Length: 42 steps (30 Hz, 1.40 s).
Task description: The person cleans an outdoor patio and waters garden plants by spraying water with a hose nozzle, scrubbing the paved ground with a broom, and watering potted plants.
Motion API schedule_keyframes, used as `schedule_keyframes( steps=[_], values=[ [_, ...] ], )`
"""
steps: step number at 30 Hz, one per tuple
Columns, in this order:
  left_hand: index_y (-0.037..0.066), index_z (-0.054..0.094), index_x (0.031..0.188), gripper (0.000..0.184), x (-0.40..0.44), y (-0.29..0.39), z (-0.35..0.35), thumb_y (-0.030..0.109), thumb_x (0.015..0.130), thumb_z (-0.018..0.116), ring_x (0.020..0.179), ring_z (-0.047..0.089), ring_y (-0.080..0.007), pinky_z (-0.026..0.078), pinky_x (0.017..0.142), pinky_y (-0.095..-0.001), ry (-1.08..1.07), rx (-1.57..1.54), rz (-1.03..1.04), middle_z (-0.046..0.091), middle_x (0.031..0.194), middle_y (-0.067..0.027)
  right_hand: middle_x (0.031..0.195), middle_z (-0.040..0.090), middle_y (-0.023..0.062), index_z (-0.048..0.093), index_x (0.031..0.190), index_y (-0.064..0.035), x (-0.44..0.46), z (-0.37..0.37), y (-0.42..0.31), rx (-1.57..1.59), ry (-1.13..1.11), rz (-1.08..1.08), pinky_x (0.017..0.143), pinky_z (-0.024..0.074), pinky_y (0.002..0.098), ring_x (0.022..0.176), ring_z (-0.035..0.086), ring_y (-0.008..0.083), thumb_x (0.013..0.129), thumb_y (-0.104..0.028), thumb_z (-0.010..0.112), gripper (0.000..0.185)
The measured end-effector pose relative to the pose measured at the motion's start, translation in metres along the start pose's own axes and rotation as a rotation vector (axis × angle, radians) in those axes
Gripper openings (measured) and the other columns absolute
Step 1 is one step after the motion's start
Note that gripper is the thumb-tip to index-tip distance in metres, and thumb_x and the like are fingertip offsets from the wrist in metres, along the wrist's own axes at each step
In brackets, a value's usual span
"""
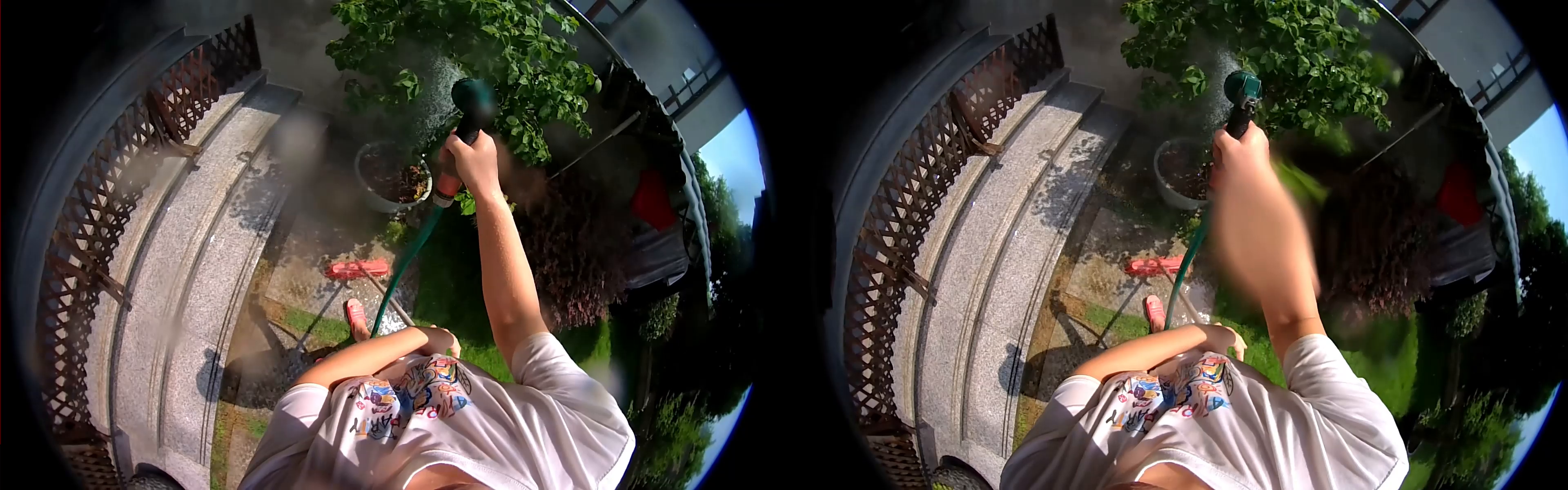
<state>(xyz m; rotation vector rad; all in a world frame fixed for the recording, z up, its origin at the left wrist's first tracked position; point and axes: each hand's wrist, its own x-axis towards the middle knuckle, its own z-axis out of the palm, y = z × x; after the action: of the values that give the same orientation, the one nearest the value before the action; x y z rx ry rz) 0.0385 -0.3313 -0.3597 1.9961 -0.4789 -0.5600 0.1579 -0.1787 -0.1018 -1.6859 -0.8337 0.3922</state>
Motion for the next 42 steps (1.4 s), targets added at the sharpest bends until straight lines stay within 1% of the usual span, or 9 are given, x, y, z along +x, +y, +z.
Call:
schedule_keyframes(
  steps=[3, 13, 18, 21, 23, 25, 30, 37, 42],
  values=[
    [0.015, 0.07, 0.106, 0.031, -0.012, 0.004, -0.006, 0.019, 0.076, 0.068, 0.104, 0.062, -0.0283, 0.048, 0.087, -0.0358, -0.026, -0.019, -0.101, 0.065, 0.115, -0.0138, 0.069, 0.063, 0.0082, 0.055, 0.086, -0.0003, 0.008, -0.006, 0.013, 0.048, -0.122, 0.177, 0.058, 0.0488, 0.0302, 0.061, 0.061, 0.0165, 0.079, -0.008, 0.057, 0.01],
    [0.009, 0.069, 0.103, 0.026, -0.04, -0.023, 0.014, 0.017, 0.08, 0.061, 0.087, 0.066, -0.0271, 0.049, 0.075, -0.0357, 0.105, 0.01, -0.025, 0.07, 0.095, -0.0119, 0.071, 0.061, 0.0087, 0.053, 0.09, 0.0018, -0.048, 0.011, 0.004, -0.446, -0.136, -0.529, 0.063, 0.0474, 0.0315, 0.065, 0.059, 0.017, 0.076, -0.006, 0.055, 0.016],
    [0.016, 0.069, 0.111, 0.029, -0.068, -0.015, 0.026, 0.014, 0.084, 0.057, 0.096, 0.065, -0.0258, 0.048, 0.083, -0.0334, 0.182, -0.192, 0.013, 0.068, 0.107, -0.0134, 0.069, 0.057, 0.0108, 0.054, 0.082, 0.0003, -0.105, -0.011, -0.06, -0.652, -0.02, -0.728, 0.066, 0.0464, 0.0338, 0.065, 0.056, 0.023, 0.074, -0.002, 0.053, 0.008],
    [0.015, 0.064, 0.12, 0.035, -0.083, -0.004, 0.029, 0.014, 0.085, 0.059, 0.094, 0.064, -0.0226, 0.048, 0.083, -0.0318, 0.212, -0.123, -0.005, 0.068, 0.107, -0.0126, 0.073, 0.061, 0.0094, 0.054, 0.092, 0.0026, -0.141, -0.033, -0.09, 0.103, -0.108, -0.324, 0.063, 0.0485, 0.031, 0.065, 0.059, 0.018, 0.075, 0.002, 0.053, 0.017],
    [0.013, 0.059, 0.127, 0.044, -0.078, -0.028, 0.044, 0.013, 0.082, 0.061, 0.094, 0.063, -0.0211, 0.048, 0.082, -0.0314, 0.238, -0.097, 0.031, 0.067, 0.106, -0.0117, 0.075, 0.061, 0.0109, 0.053, 0.094, 0.0034, -0.143, -0.052, -0.068, 0.179, 0.159, -0.384, 0.064, 0.0482, 0.0313, 0.066, 0.059, 0.0182, 0.075, 0.004, 0.051, 0.019],
    [0.014, 0.062, 0.121, 0.043, -0.083, -0.03, 0.051, 0.015, 0.079, 0.065, 0.093, 0.063, -0.0222, 0.048, 0.081, -0.0315, 0.283, -0.059, 0.015, 0.067, 0.102, -0.0113, 0.076, 0.061, 0.0119, 0.053, 0.095, 0.0035, -0.134, -0.081, -0.056, 0.976, -0.058, -0.254, 0.065, 0.048, 0.032, 0.067, 0.059, 0.019, 0.076, 0.002, 0.051, 0.019],
    [0.009, 0.07, 0.102, 0.028, -0.097, -0.017, 0.06, 0.009, 0.074, 0.064, 0.086, 0.064, -0.0231, 0.049, 0.076, -0.0328, 0.277, -0.168, 0.07, 0.068, 0.092, -0.0126, 0.077, 0.062, 0.0125, 0.054, 0.096, 0.0031, -0.175, -0.112, -0.088, 0.168, 0.487, -0.444, 0.064, 0.0483, 0.0322, 0.067, 0.059, 0.02, 0.077, -0.007, 0.055, 0.022],
    [0.006, 0.07, 0.102, 0.033, -0.073, -0.031, 0.081, 0.008, 0.07, 0.062, 0.087, 0.066, -0.0229, 0.051, 0.077, -0.0336, 0.215, -0.114, 0.012, 0.07, 0.093, -0.013, 0.077, 0.062, 0.012, 0.054, 0.095, 0.003, -0.21, -0.123, -0.096, 0.066, 0.493, -0.436, 0.064, 0.0491, 0.0321, 0.068, 0.06, 0.0197, 0.076, -0.009, 0.055, 0.023],
    [0.007, 0.071, 0.099, 0.024, -0.065, -0.032, 0.091, 0.014, 0.08, 0.059, 0.094, 0.064, -0.0267, 0.05, 0.082, -0.0362, 0.22, -0.071, -0.02, 0.069, 0.098, -0.0134, 0.076, 0.063, 0.0116, 0.055, 0.094, 0.0029, -0.212, -0.145, -0.087, 0.01, 0.456, -0.362, 0.064, 0.0497, 0.0321, 0.067, 0.06, 0.0195, 0.075, -0.01, 0.054, 0.023]
  ],
)
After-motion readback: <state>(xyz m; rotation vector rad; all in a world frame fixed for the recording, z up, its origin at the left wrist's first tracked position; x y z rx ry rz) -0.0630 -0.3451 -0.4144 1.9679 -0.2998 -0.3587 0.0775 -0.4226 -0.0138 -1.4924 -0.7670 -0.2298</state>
